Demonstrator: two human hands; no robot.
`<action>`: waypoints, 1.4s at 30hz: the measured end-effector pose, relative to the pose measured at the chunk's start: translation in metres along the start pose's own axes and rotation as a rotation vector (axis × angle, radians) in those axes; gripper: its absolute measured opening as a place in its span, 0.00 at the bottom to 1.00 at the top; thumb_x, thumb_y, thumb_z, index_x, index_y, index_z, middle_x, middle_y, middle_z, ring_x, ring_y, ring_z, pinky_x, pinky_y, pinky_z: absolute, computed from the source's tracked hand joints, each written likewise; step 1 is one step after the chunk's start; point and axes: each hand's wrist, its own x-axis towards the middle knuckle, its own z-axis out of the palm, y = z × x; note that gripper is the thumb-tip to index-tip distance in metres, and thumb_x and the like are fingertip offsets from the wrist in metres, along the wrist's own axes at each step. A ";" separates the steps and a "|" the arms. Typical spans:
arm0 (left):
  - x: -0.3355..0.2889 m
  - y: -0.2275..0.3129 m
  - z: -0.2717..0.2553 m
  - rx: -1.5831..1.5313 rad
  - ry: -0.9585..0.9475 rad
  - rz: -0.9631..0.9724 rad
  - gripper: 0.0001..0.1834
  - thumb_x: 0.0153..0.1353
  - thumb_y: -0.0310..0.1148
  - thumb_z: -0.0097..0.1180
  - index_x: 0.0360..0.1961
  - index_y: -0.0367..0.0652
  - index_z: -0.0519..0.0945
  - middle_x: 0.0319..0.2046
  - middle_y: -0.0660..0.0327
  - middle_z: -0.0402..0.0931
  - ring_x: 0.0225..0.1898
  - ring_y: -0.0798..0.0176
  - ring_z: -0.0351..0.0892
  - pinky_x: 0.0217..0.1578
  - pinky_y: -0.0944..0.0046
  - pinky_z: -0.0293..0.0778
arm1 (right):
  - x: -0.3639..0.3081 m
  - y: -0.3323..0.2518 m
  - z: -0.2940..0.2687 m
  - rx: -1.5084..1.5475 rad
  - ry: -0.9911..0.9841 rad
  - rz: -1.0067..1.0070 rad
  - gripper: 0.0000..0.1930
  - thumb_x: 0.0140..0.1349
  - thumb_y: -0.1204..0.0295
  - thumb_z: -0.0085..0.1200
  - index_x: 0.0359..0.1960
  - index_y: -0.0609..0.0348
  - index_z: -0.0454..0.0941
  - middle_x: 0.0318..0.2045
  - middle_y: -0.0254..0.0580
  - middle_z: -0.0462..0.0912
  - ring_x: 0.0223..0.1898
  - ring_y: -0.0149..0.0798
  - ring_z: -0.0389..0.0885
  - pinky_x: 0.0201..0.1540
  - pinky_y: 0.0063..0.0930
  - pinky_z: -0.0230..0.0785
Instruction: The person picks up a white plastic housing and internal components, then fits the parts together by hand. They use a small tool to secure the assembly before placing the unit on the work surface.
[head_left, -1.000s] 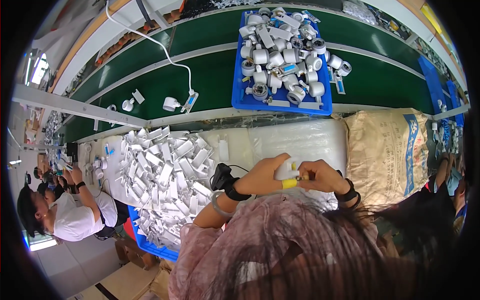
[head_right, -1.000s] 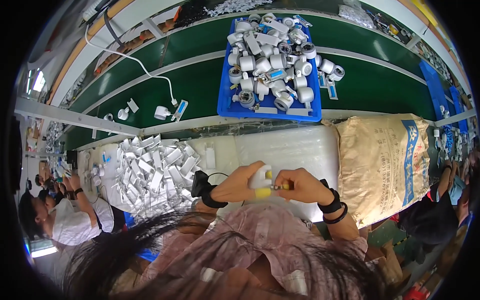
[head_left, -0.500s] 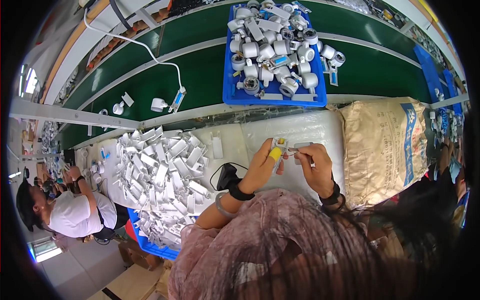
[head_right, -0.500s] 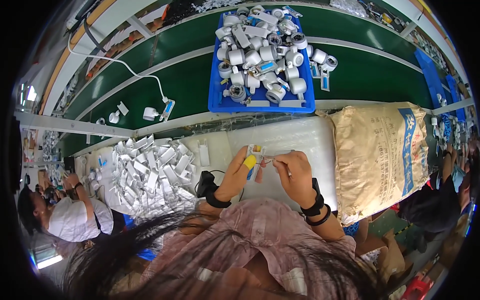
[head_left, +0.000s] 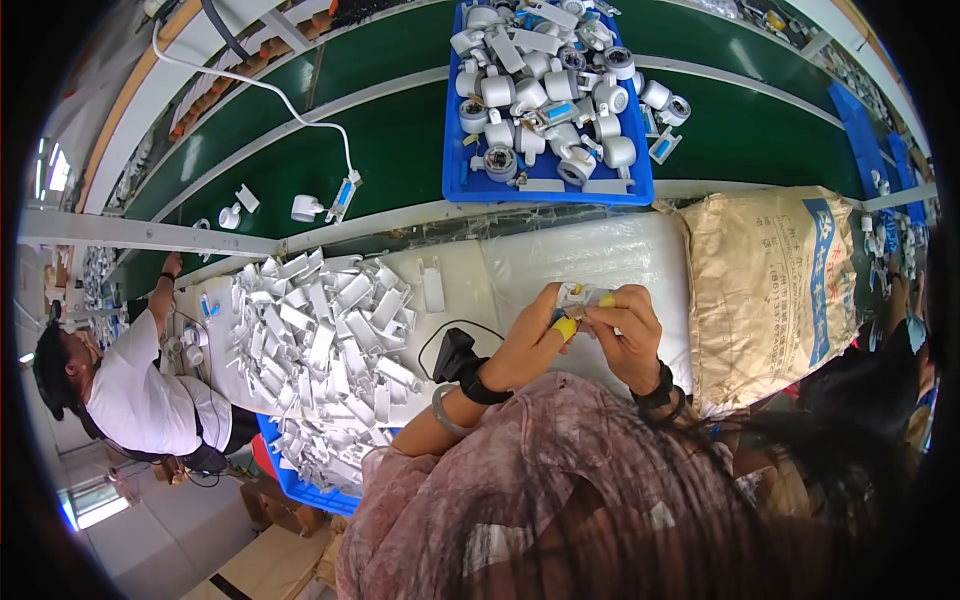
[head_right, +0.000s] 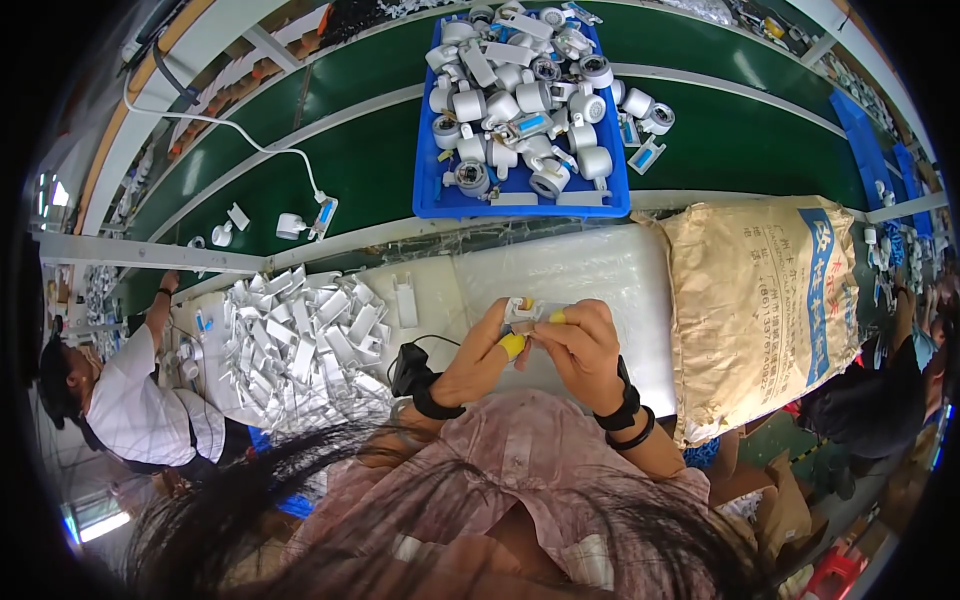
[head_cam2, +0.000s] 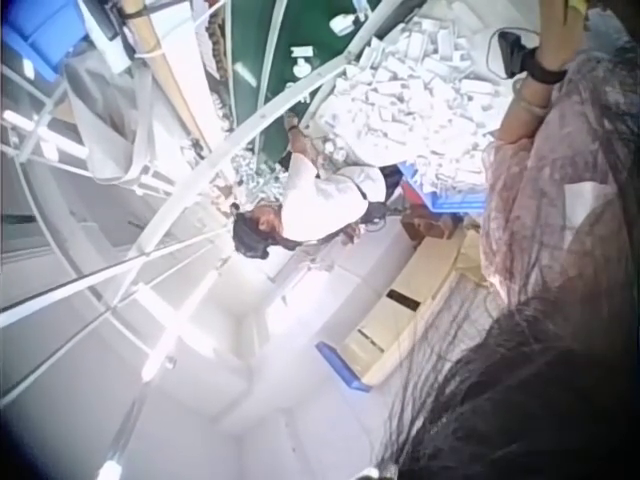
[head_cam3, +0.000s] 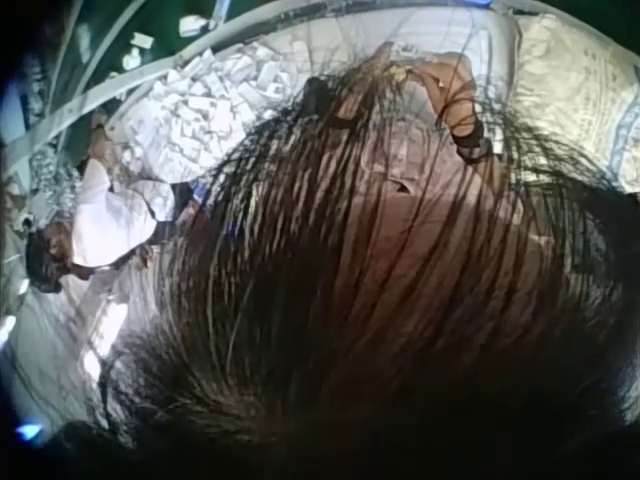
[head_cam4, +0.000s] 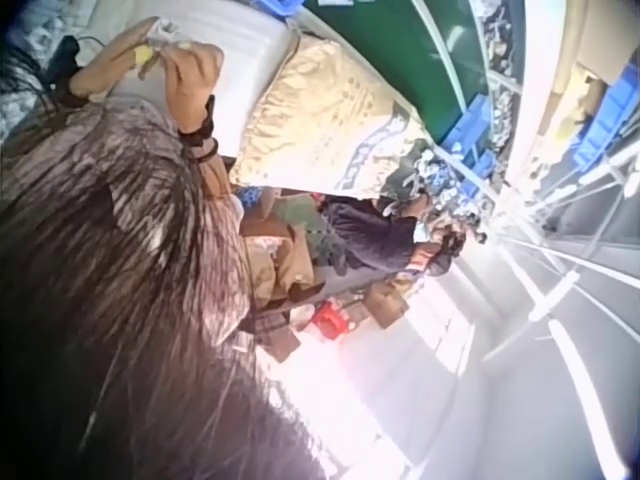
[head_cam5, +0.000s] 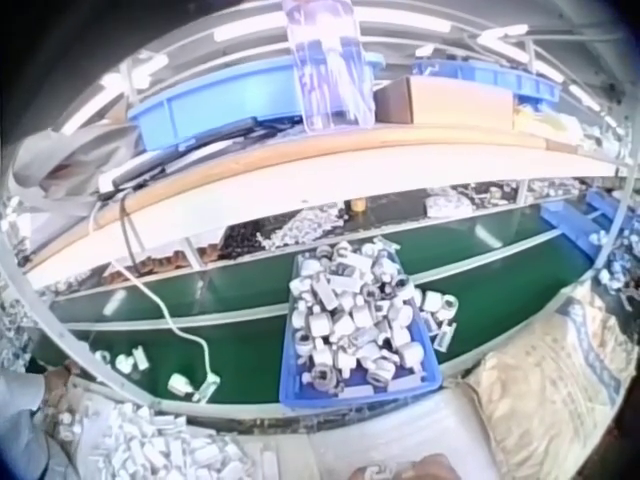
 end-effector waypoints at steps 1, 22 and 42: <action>0.000 0.001 0.000 0.009 0.000 -0.004 0.20 0.61 0.21 0.35 0.56 0.37 0.62 0.36 0.60 0.69 0.30 0.69 0.67 0.34 0.67 0.68 | 0.000 0.000 0.000 0.000 0.000 0.002 0.13 0.45 0.81 0.67 0.34 0.56 0.82 0.32 0.37 0.76 0.35 0.42 0.73 0.38 0.33 0.67; -0.001 0.000 0.006 0.102 -0.008 0.121 0.20 0.66 0.27 0.40 0.59 0.37 0.60 0.36 0.63 0.70 0.31 0.72 0.67 0.32 0.69 0.68 | -0.004 0.000 0.001 -0.006 -0.007 0.092 0.12 0.45 0.81 0.65 0.33 0.55 0.82 0.29 0.36 0.74 0.35 0.41 0.71 0.43 0.34 0.65; -0.003 -0.012 0.014 0.159 0.167 0.093 0.13 0.66 0.24 0.40 0.50 0.37 0.70 0.28 0.66 0.72 0.24 0.76 0.68 0.24 0.74 0.66 | -0.009 -0.002 0.006 -0.031 0.025 0.050 0.12 0.45 0.82 0.65 0.32 0.55 0.81 0.30 0.36 0.74 0.35 0.42 0.71 0.43 0.34 0.64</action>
